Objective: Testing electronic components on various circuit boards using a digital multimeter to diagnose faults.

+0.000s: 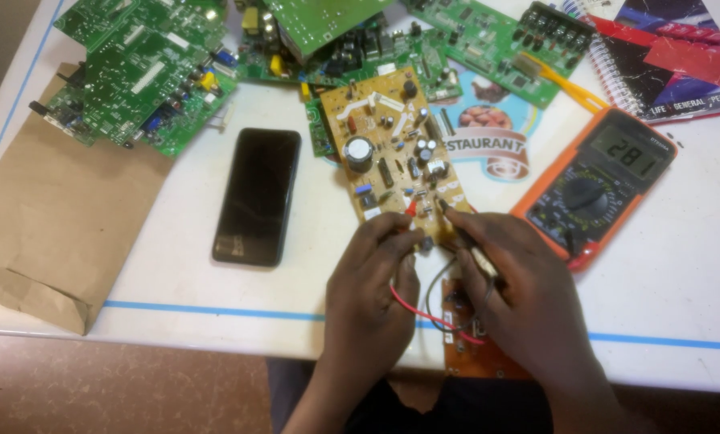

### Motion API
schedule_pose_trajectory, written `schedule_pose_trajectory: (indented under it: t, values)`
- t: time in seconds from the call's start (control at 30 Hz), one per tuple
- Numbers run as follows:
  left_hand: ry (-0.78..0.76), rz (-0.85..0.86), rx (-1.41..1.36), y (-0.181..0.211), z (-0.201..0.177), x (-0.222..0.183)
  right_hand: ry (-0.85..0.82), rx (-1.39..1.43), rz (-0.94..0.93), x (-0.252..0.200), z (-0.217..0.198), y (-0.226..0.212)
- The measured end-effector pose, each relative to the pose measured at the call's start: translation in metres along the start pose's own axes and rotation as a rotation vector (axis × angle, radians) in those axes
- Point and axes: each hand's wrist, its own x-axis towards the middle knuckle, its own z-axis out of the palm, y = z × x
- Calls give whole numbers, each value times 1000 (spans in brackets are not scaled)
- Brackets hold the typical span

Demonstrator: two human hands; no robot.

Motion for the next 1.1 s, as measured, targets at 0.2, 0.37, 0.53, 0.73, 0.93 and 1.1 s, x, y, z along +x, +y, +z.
schedule_pose_trajectory:
  t: [0.2,0.37,0.53,0.73,0.93,1.1]
  values:
    - [18,6,36,-1,1,-2,-43,26,-21,2,-2,-2]
    - [48,39,17,0,1,-1,-84,20,11,2,-2,-3]
    - [58,29,24,-2,2,-3,-88,46,19,1,-2,-3]
    - [20,14,34,-5,2,-3,-79,22,-23,2,-1,-2]
    - [9,18,45,-2,0,-1,-84,-2,-23,1,0,-1]
    - [-4,-1,46,-3,1,-1,-80,-3,-46,3,0,0]
